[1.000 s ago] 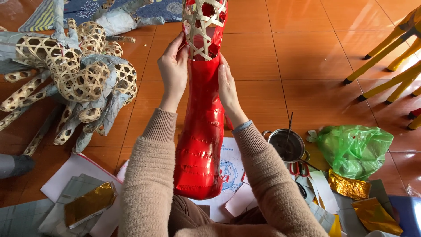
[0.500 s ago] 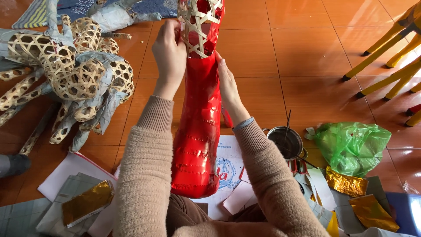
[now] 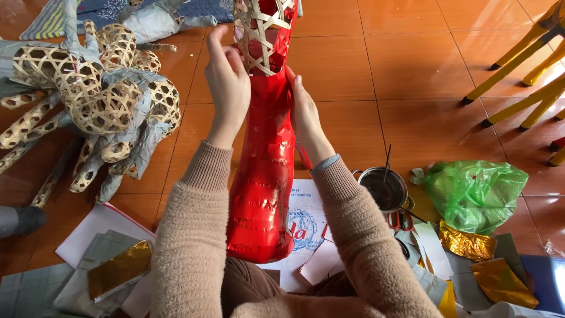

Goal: Wrapping the legs of a bamboo giraffe frame with red decorative paper or tape using scissors.

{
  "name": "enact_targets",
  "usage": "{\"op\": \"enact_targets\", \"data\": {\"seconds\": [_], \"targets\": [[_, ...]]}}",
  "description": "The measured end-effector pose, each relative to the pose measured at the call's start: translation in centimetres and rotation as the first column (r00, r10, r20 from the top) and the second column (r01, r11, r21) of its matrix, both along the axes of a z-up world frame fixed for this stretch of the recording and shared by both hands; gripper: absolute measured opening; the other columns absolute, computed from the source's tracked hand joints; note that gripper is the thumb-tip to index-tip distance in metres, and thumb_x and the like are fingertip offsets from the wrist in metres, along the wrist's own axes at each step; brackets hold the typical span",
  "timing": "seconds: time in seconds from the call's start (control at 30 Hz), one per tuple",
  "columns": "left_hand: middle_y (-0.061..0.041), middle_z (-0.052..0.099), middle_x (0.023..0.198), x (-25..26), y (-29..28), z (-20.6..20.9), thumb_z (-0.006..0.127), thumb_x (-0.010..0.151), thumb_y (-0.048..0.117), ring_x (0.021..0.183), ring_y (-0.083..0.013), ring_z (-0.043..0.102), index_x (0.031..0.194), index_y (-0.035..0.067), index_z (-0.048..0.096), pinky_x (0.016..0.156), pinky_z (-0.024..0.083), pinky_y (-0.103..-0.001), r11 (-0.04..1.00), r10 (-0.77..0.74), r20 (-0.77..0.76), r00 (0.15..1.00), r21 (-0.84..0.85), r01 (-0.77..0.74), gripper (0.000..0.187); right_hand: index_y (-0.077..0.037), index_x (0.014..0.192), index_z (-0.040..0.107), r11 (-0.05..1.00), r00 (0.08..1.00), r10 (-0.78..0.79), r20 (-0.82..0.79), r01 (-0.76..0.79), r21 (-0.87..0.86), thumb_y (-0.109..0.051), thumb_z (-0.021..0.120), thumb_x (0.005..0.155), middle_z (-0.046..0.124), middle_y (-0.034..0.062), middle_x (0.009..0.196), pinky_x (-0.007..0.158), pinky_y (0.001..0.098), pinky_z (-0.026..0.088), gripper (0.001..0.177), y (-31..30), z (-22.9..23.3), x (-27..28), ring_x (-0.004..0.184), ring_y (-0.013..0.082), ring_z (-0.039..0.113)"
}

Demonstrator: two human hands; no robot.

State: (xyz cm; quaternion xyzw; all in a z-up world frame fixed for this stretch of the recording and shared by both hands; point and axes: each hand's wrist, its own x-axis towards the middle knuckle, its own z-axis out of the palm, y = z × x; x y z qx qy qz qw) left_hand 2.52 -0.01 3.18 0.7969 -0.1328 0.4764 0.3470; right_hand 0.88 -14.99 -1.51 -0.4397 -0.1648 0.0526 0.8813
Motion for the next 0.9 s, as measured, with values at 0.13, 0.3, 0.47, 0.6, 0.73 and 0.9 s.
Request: {"op": "enact_targets", "data": {"seconds": [0.13,0.3,0.47,0.6,0.73,0.9], "targets": [[-0.003,0.062,0.089,1.7,2.2,-1.2,0.045,0.103,-0.006,0.079,-0.0139,0.075,0.135,0.013,0.035,0.059,0.059,-0.022,0.991,-0.079,-0.094,0.992,-0.119,0.068,0.039,0.011,0.14,0.043,0.987,0.998,0.058,-0.028,-0.053,0.154,-0.043,0.035,0.102,0.044,0.027,0.148,0.116,0.0374,0.032,0.067,-1.1,-4.0,3.4,0.136,0.0311,0.044],[-0.018,0.067,0.121,-4.5,2.7,-1.1,0.049,0.112,0.008,0.104,-0.0237,0.074,0.144,0.014,0.031,0.092,0.065,-0.031,0.97,-0.236,-0.092,0.967,-0.082,0.229,0.037,0.0,0.13,0.058,0.98,0.926,-0.003,-0.378,0.077,0.182,-0.047,0.045,0.097,0.061,0.0125,0.126,0.098,0.0364,0.04,0.059,-5.1,-10.2,0.0,0.114,0.0211,0.055],[-0.017,0.063,0.102,-20.1,-3.5,-6.1,0.058,0.094,0.002,0.086,-0.0277,0.063,0.122,0.002,0.055,0.076,0.055,-0.038,0.951,-0.305,-0.458,0.835,-0.198,0.239,0.029,-0.013,0.124,0.064,0.986,0.83,0.085,-0.551,0.009,0.165,-0.041,0.06,0.096,0.066,0.005,0.101,0.081,0.0324,0.043,0.04,-10.8,-31.3,-8.4,0.093,0.0188,0.062],[-0.004,0.074,0.084,-27.8,-9.9,-18.8,0.069,0.089,0.014,0.081,-0.0226,0.073,0.094,0.017,0.07,0.063,0.061,-0.03,0.789,-0.591,-0.705,0.392,-0.404,0.462,0.006,-0.01,0.129,0.057,0.999,0.568,-0.049,-0.821,0.045,-0.028,-0.019,0.062,0.098,0.068,0.0056,0.092,0.069,0.0315,0.046,0.033,-13.4,-45.4,-17.7,0.082,0.0209,0.064],[-0.004,0.075,0.091,-31.3,-11.2,-40.8,0.068,0.087,0.028,0.093,-0.026,0.072,0.096,0.021,0.073,0.081,0.058,-0.039,0.886,-0.308,-0.94,0.146,-0.227,0.404,0.012,-0.005,0.105,0.061,0.978,0.512,-0.203,-0.835,0.07,-0.195,-0.004,0.067,0.088,0.067,0.0078,0.088,0.061,0.0244,0.05,0.018,-13.8,-46.7,-25.5,0.074,0.0166,0.065],[-0.008,0.075,0.089,-33.4,-9.7,-51.0,0.068,0.086,0.018,0.092,-0.0295,0.071,0.09,0.014,0.072,0.082,0.057,-0.039,0.952,-0.136,-0.984,0.114,-0.098,0.291,0.007,-0.002,0.088,0.063,0.876,0.577,-0.415,-0.704,0.043,-0.481,-0.01,0.074,0.085,0.067,0.0159,0.073,0.044,0.0238,0.051,0.014,-13.8,-45.8,-28.8,0.047,0.0168,0.061]]}}
